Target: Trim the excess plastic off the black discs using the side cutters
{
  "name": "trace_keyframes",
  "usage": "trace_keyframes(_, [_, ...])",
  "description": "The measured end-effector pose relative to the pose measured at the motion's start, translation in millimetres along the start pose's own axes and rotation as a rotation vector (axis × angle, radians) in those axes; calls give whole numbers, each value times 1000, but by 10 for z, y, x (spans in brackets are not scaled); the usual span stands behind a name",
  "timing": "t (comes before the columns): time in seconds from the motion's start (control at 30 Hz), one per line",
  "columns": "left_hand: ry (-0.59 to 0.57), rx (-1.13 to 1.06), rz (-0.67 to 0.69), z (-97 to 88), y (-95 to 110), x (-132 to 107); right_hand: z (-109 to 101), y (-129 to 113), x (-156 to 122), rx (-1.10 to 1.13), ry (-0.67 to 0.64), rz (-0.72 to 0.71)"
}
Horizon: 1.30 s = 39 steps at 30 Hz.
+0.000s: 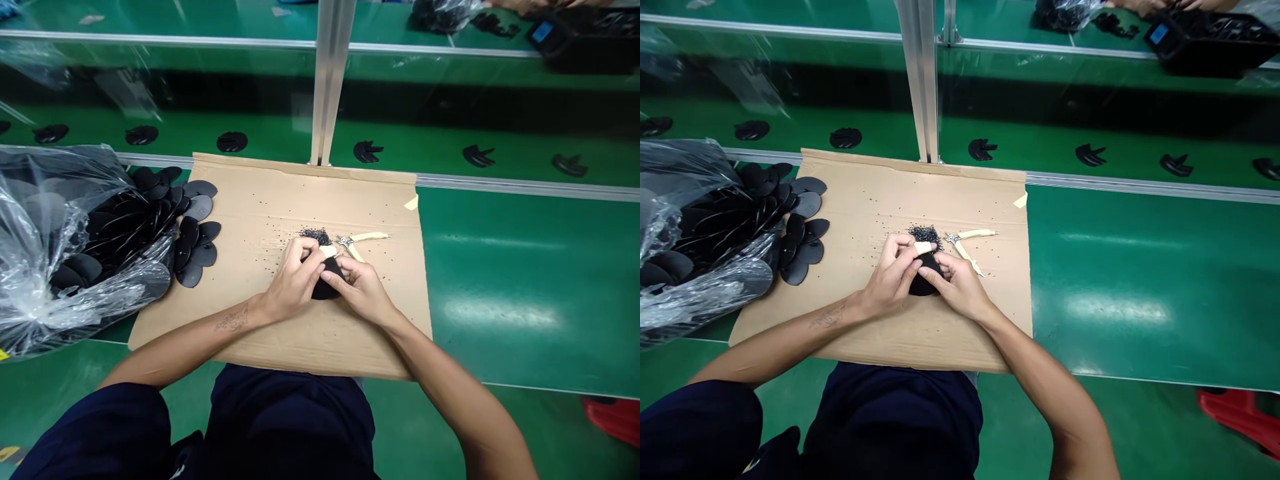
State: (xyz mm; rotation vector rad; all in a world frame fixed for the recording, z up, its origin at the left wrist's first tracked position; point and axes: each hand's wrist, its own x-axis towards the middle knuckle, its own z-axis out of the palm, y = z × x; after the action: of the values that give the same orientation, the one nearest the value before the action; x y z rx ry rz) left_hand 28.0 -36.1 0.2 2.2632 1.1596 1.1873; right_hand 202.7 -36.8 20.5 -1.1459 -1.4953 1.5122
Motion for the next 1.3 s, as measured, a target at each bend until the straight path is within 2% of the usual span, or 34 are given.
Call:
trace_keyframes(0.13, [15, -80, 23, -95, -18, 49, -45, -21, -27, -154, 46, -142])
trace_keyframes(0.27, [-37, -228, 22, -245, -60, 124, -101, -6, -47, -356, 87, -321])
trace_keyframes(0.37, [-56, -305, 58, -309, -83, 147, -124, 30, -48, -434, 70, -436])
trace_keyframes(0.6, [-51, -295, 164, -332, -75, 130, -120, 70, -71, -497, 72, -557])
trace_keyframes(0.83, [23, -263, 252, -289, -64, 133, -109, 83, -56, -583, 121, -772])
trace_keyframes(0.97, [37, -260, 261, -278, -70, 131, -114, 75, -42, -623, 128, -790])
trace_keyframes(1.17, [51, -241, 281, -310, -89, 126, -121, 47, -44, -602, 70, -803])
trace_keyframes(1.3, [41, -251, 300, -311, -95, 131, -130, 50, -48, -603, 67, -775])
